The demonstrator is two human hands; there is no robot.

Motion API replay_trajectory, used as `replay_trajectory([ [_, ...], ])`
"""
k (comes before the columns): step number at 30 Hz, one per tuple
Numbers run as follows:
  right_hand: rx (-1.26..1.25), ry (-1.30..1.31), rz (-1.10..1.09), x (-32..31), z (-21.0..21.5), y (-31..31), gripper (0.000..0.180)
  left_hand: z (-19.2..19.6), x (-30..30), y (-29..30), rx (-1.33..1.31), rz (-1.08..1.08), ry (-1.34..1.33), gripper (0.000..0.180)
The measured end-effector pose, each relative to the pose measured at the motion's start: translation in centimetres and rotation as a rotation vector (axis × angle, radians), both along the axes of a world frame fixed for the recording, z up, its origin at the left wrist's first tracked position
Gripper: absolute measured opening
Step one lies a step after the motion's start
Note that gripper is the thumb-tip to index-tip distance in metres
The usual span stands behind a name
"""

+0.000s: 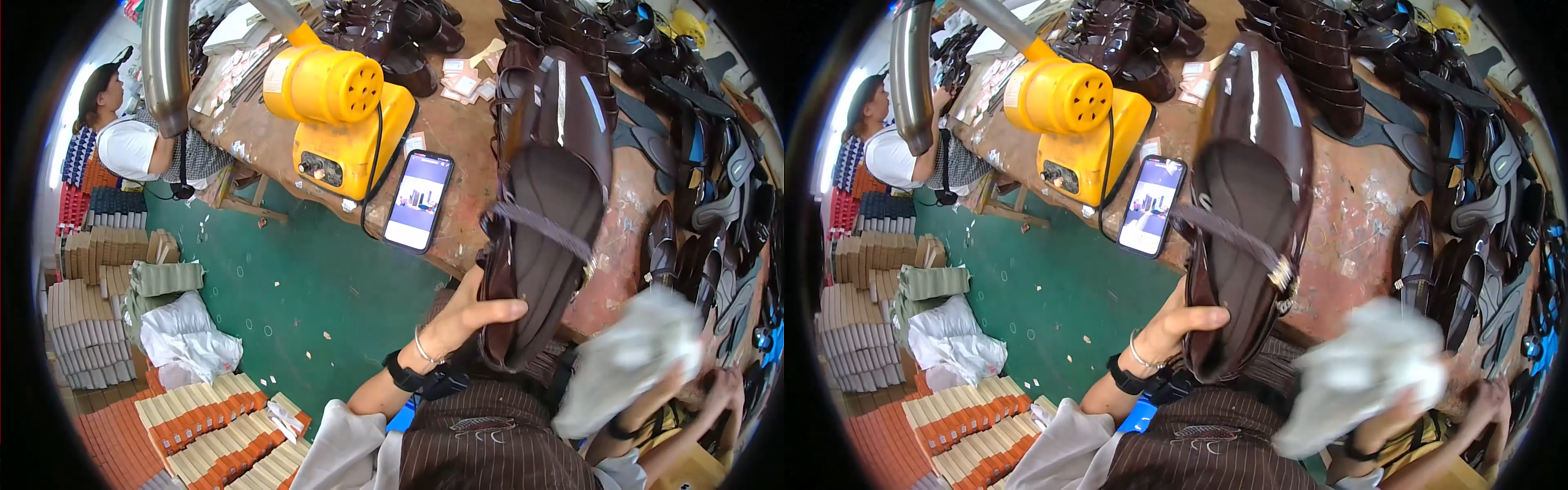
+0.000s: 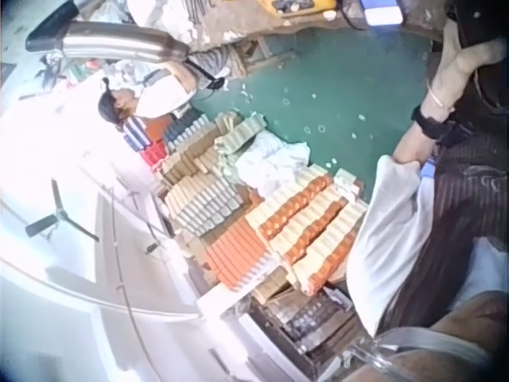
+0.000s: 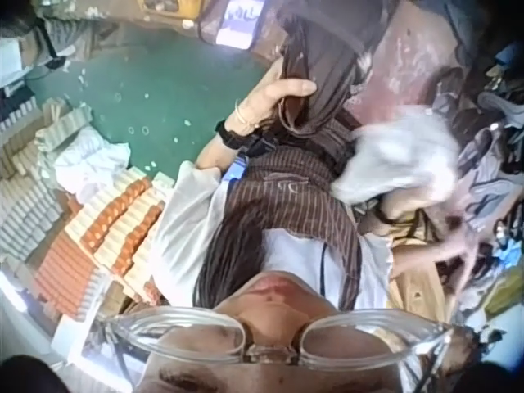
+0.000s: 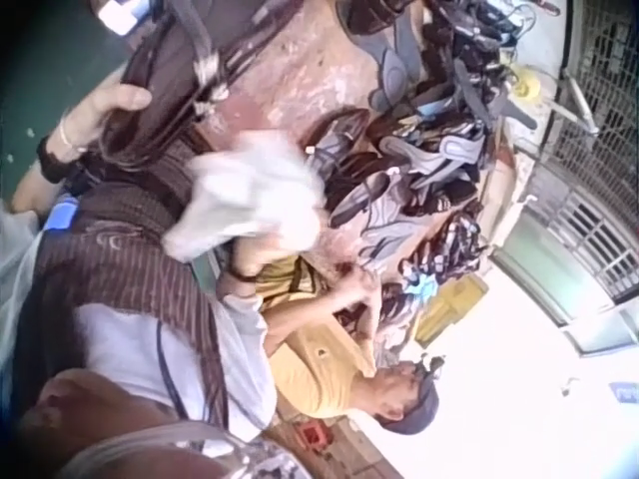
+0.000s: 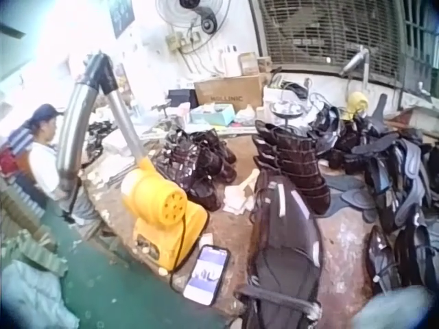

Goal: The recorder cleans finished shoes with a cloth, inspects them, and applies labels to the insoles.

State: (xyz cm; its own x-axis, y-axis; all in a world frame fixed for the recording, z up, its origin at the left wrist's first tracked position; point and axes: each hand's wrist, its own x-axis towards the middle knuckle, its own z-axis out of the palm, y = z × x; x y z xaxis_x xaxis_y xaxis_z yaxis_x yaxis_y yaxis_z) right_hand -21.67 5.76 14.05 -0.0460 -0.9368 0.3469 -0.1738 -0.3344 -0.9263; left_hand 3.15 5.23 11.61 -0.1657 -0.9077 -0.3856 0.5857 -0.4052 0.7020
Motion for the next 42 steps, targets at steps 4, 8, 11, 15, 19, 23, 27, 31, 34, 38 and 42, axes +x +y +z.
replay_trajectory([
  [4,-0.059,0.239,-0.020,0.8,-2.6,0.1,0.043,-1.2,-1.2,0.6,-0.191,-0.052,-0.401,0.100],
  [8,-0.118,0.464,0.012,1.4,-5.2,-0.7,0.054,0.3,-1.4,0.9,-0.015,0.013,-0.181,0.102],
  [11,0.162,0.442,0.674,-3.3,-5.1,-0.2,0.054,-0.4,0.7,0.5,-0.244,0.096,-0.550,0.090],
  [15,0.302,-0.525,0.318,-5.4,-0.1,-3.6,0.056,2.7,1.1,-0.5,-0.229,-0.034,-0.923,0.095],
  [19,0.005,-0.346,-0.188,-5.9,3.2,-10.4,0.062,1.1,-1.2,0.0,-0.371,-0.007,-1.322,0.094],
  [23,0.134,0.641,-0.172,-0.9,-2.6,-9.2,0.042,-1.5,-2.7,-0.1,-0.448,-0.037,-1.538,0.102],
  [27,-0.225,0.817,0.327,7.9,-3.9,-5.5,0.026,-4.4,-3.0,-0.4,-0.449,-0.074,-1.640,0.083],
  [31,-0.291,0.807,0.275,6.0,-4.8,-6.6,0.017,-3.4,-2.9,-0.5,-0.446,0.019,-1.572,0.087],
  [34,-0.001,0.789,-0.126,0.5,-5.9,-9.0,0.017,-2.6,-3.0,-0.8,-0.424,-0.099,-1.548,0.101],
  [38,0.103,0.689,-0.218,-1.8,-6.9,-10.1,0.009,-3.1,-2.9,-0.7,-0.445,-0.092,-1.576,0.101],
  [42,0.021,0.666,-0.279,-0.4,-7.2,-10.2,0.012,-3.2,-2.6,-1.0,-0.421,-0.089,-1.554,0.099],
])
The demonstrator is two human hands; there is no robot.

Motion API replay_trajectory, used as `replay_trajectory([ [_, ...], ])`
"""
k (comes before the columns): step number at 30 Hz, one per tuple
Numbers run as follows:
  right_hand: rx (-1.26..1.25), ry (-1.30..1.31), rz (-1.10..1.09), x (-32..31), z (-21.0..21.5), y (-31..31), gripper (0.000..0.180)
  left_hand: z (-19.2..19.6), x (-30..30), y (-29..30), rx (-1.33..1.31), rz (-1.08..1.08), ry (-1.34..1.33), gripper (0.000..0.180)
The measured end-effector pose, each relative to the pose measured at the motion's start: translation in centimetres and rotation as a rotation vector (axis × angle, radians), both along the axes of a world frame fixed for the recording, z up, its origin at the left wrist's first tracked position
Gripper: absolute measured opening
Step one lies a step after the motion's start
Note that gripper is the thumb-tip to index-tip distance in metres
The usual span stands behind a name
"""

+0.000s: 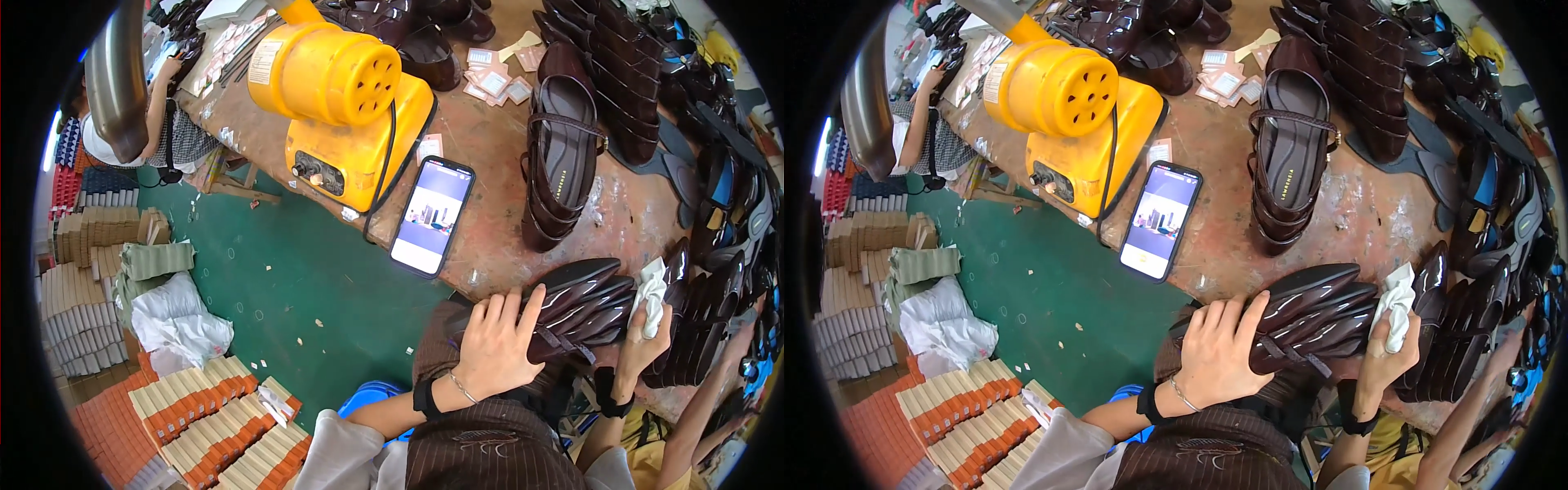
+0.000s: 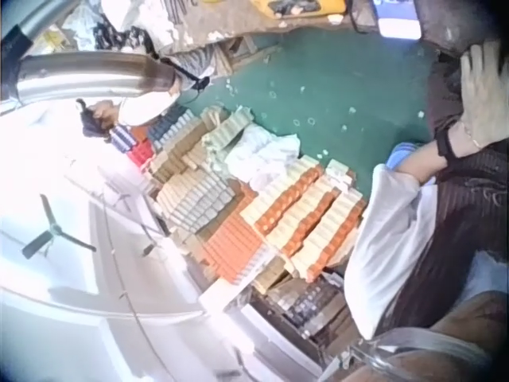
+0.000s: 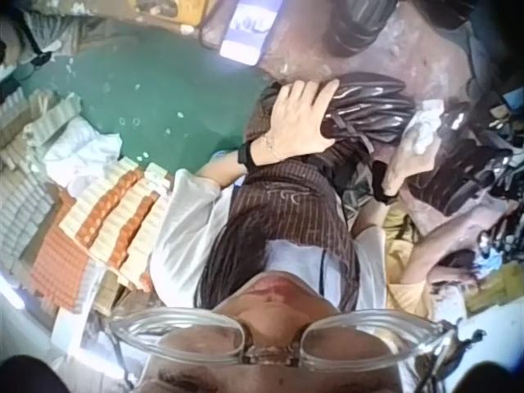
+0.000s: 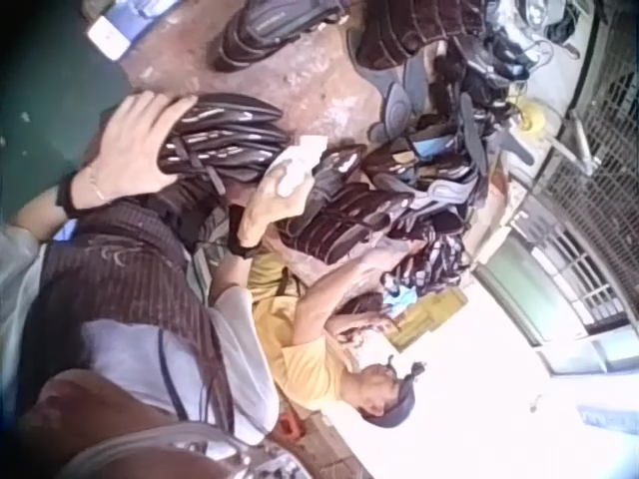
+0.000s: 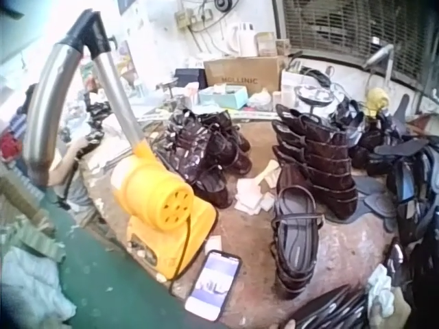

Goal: The recorder cleans finished shoes with a cloth, inspects them, and applies labels to the insoles.

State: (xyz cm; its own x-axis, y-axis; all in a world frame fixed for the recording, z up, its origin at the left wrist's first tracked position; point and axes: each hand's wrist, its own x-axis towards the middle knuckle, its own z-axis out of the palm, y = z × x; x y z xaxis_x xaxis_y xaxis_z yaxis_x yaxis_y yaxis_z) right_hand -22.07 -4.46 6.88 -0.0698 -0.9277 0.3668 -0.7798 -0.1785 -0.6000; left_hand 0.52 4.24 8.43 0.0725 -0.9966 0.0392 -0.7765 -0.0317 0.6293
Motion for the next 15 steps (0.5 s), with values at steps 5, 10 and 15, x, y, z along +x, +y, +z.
replay_trajectory([
  [5,0.030,-0.002,-0.027,-0.2,-0.5,-0.2,0.015,0.1,0.1,-0.1,0.041,-0.010,0.024,0.101],
  [10,0.028,-0.147,-0.039,0.3,0.8,0.3,0.025,0.2,0.1,-0.2,0.020,0.008,0.005,0.093],
  [15,0.215,0.201,0.776,8.2,5.3,2.0,0.046,-1.6,-0.4,0.1,-0.083,-0.015,0.038,0.082],
])
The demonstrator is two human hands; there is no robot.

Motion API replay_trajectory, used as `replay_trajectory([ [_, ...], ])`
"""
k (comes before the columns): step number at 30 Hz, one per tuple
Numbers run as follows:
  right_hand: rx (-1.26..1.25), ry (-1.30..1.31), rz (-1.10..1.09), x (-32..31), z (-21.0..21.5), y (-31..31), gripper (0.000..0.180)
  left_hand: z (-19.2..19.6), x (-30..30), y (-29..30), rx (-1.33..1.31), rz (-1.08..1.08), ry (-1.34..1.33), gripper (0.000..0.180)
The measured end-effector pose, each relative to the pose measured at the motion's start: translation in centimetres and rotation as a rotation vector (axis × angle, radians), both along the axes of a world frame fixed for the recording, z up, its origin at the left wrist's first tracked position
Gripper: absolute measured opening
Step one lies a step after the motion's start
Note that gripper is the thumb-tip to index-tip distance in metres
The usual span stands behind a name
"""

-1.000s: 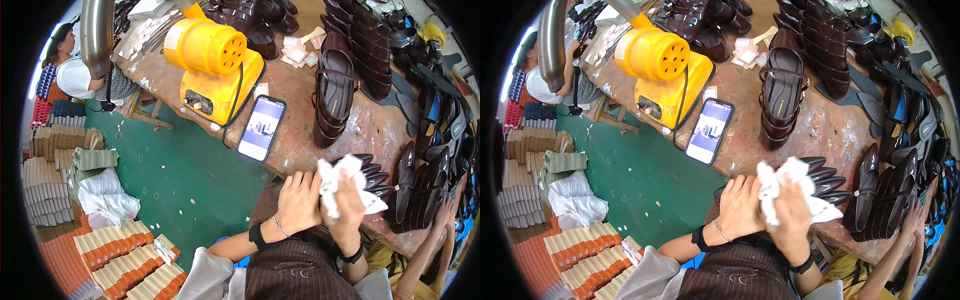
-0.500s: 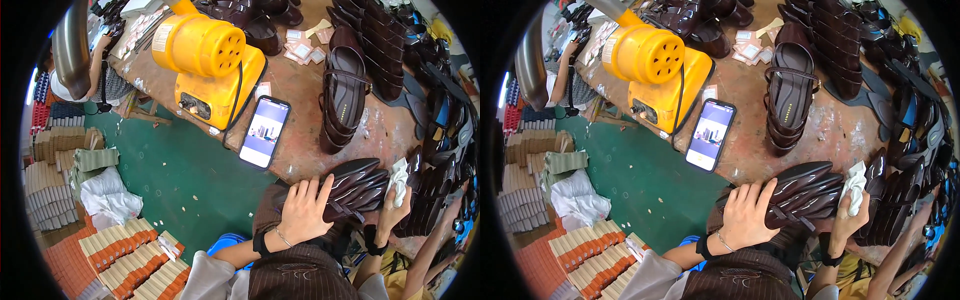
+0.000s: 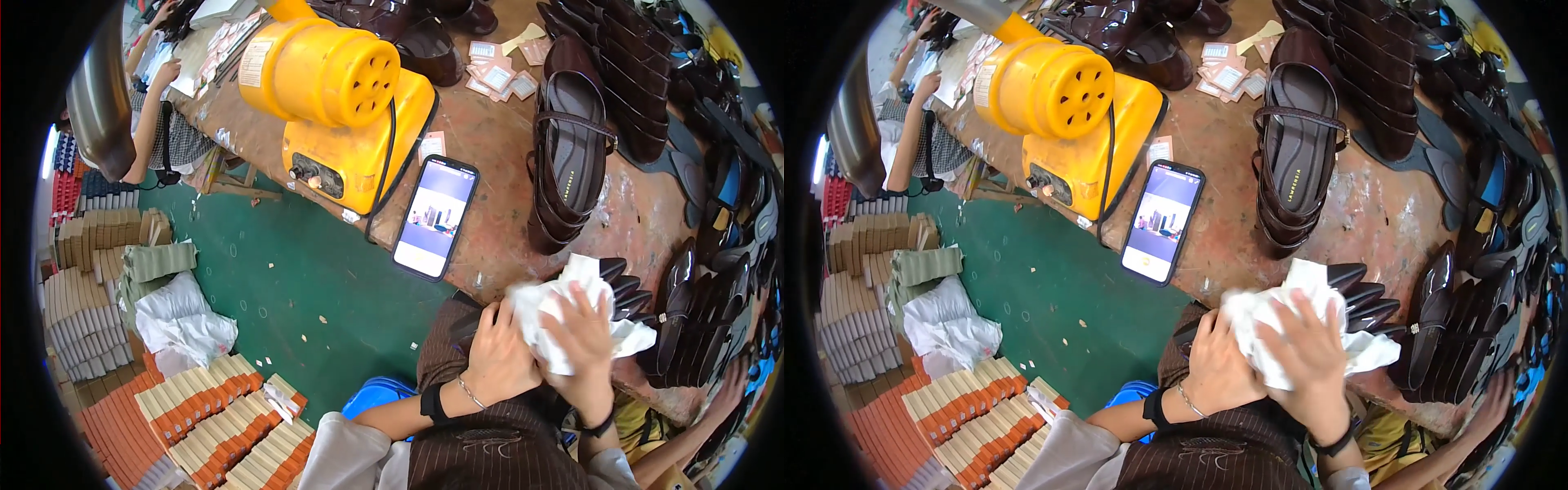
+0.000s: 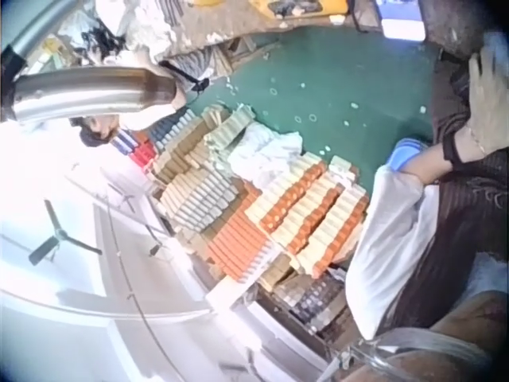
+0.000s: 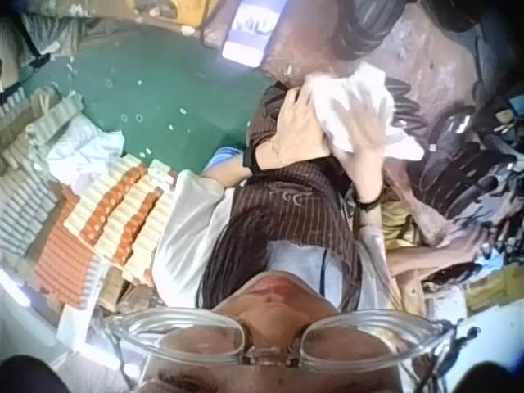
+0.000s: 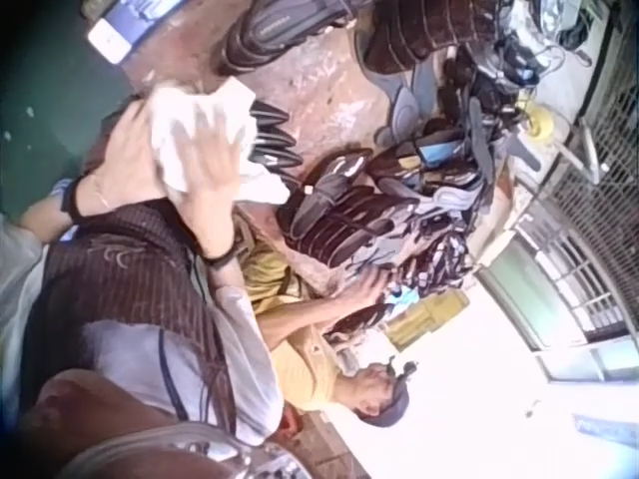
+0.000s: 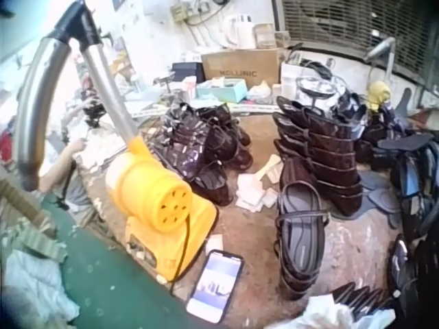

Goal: The recorder cleans finished shoes with a cloth, inspects them, and applies labels to the insoles.

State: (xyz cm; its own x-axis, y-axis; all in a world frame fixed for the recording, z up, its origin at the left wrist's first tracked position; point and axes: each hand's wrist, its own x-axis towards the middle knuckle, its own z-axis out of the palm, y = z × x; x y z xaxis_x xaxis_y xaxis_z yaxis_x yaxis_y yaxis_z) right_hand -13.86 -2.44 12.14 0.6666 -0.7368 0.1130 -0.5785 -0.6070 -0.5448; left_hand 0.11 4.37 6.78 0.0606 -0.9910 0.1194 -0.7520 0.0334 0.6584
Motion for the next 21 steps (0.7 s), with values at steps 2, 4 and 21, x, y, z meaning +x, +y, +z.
replay_trajectory([
  [2,0.013,0.107,0.067,0.6,-1.1,-0.1,0.051,0.4,0.5,0.1,0.080,0.028,0.036,0.079],
  [4,-0.196,0.089,-0.119,-0.6,-1.6,-1.2,0.039,1.3,0.5,-0.1,0.125,0.016,-0.001,0.082],
  [21,-0.234,0.056,-0.088,-2.3,-2.6,-1.7,0.041,1.5,0.5,-0.6,0.025,0.077,0.002,0.083],
])
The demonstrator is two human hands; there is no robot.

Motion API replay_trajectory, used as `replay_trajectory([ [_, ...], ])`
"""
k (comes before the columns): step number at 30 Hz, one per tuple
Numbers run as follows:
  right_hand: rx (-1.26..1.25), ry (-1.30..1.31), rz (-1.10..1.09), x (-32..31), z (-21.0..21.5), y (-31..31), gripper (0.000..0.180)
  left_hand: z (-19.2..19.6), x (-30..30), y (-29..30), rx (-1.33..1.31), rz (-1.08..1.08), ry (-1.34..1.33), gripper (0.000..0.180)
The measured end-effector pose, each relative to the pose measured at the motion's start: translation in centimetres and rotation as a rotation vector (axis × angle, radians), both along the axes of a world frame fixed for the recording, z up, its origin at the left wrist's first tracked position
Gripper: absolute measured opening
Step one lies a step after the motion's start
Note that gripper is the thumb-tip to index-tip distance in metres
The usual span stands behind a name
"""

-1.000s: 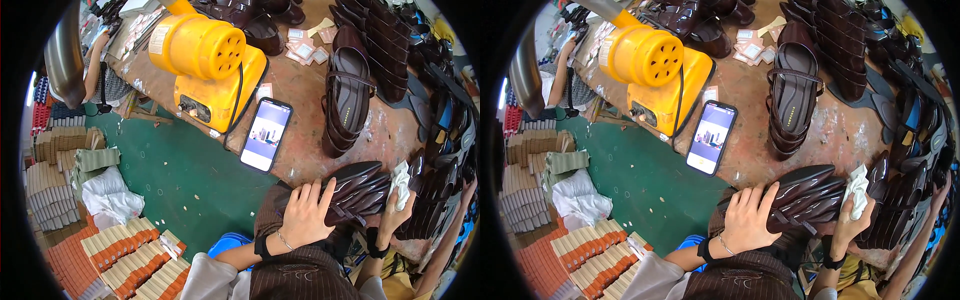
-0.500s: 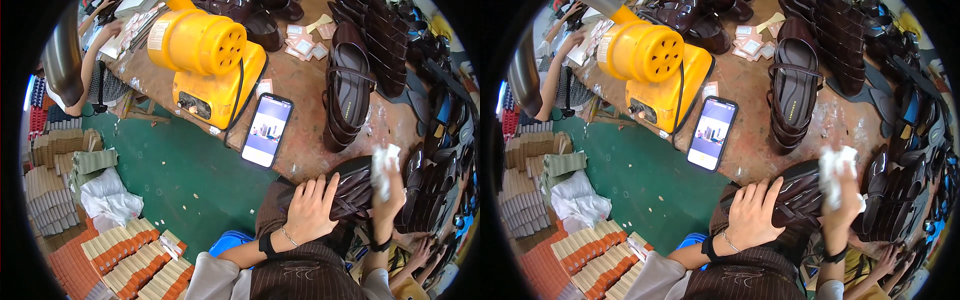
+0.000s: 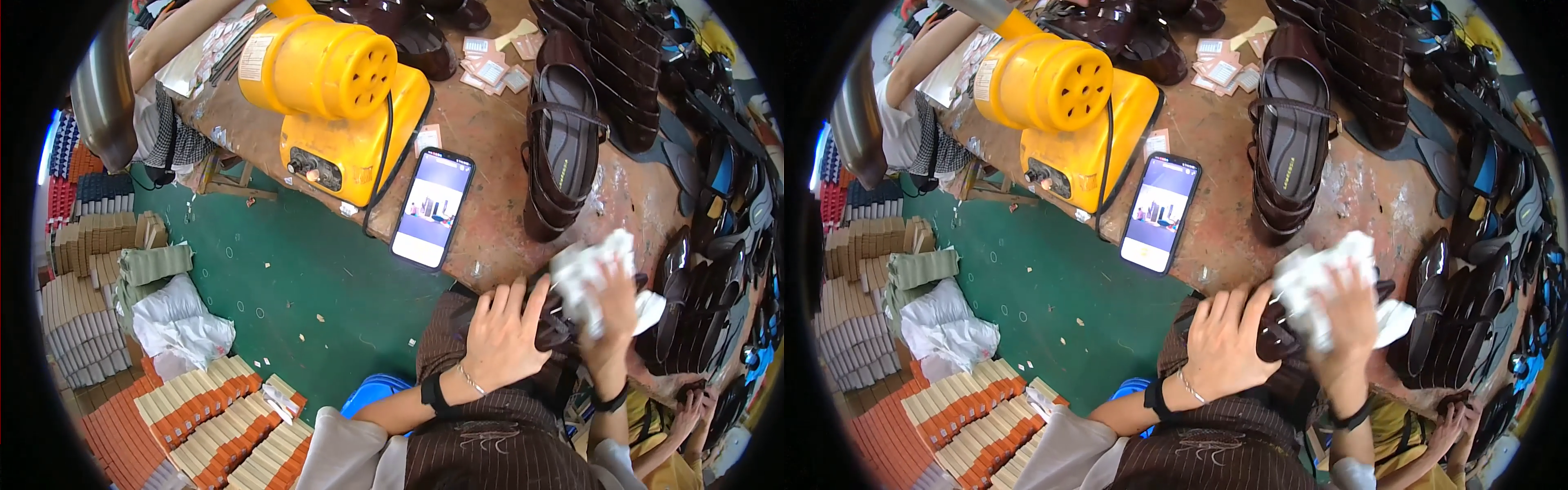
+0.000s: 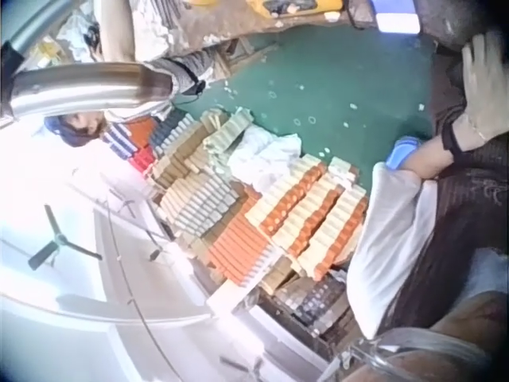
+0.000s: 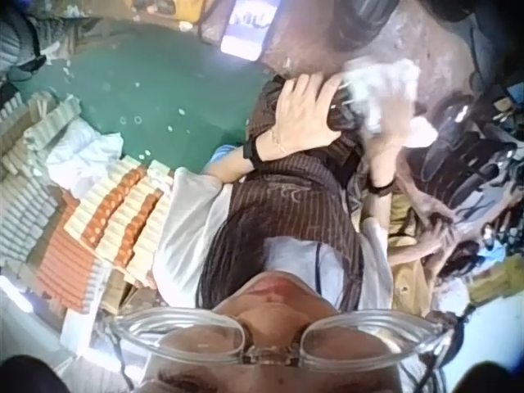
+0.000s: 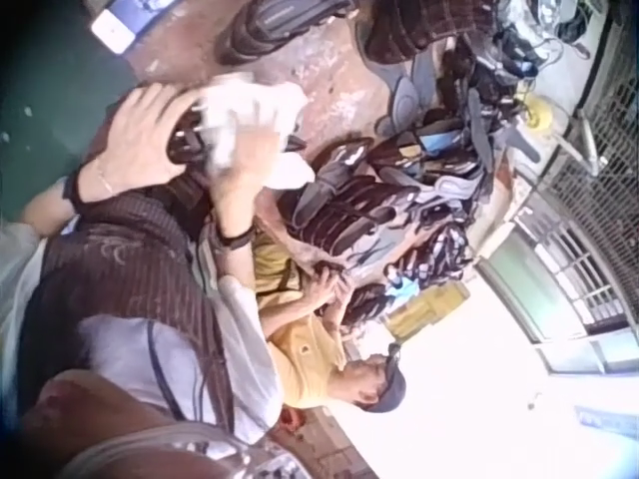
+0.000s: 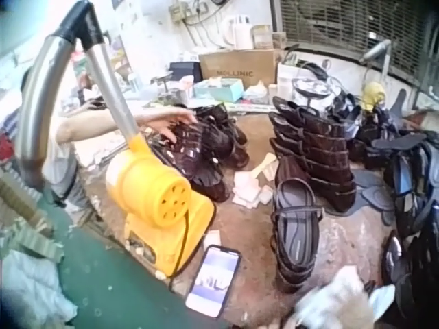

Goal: The recorder cleans finished shoes with a cloth, inspects them, and applies labels to the insoles.

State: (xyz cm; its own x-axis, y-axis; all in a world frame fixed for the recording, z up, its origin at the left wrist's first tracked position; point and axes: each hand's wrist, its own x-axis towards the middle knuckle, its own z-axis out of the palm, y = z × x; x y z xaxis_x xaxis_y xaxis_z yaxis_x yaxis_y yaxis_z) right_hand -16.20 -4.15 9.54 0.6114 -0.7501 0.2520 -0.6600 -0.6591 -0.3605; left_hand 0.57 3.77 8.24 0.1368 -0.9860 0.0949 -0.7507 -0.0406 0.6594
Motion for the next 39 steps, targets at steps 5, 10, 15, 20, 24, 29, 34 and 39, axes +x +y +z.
replay_trajectory([
  [5,0.235,-0.085,-0.620,-10.8,-3.1,-3.3,0.024,0.0,-0.2,0.5,0.017,0.021,-0.022,0.089],
  [10,0.252,-0.477,-0.774,-7.0,0.5,-0.6,0.035,0.1,-0.5,0.3,0.043,0.021,-0.016,0.091],
  [15,0.026,0.037,-0.040,-0.5,-0.4,2.0,0.027,-0.3,-0.2,0.0,0.051,0.049,-0.003,0.089],
  [20,0.143,-0.177,-0.673,-9.1,-4.1,-3.3,0.027,0.1,-0.4,0.1,0.074,0.051,-0.003,0.094],
  [24,0.126,-0.639,-0.786,-9.1,-3.2,-2.9,0.030,-0.5,-0.3,0.5,0.006,0.085,-0.034,0.095],
  [29,-0.256,-0.249,-0.560,-5.0,-4.2,-1.8,0.020,-1.0,-0.7,0.7,-0.018,0.097,-0.006,0.096],
  [34,0.191,-0.953,-0.829,-11.4,-2.9,-3.4,0.033,-1.9,0.2,1.5,-0.176,0.079,0.112,0.094],
  [39,0.105,-0.852,-0.777,-6.8,-0.2,-1.7,0.043,-1.2,-0.4,1.8,-0.116,0.099,0.435,0.100],
])
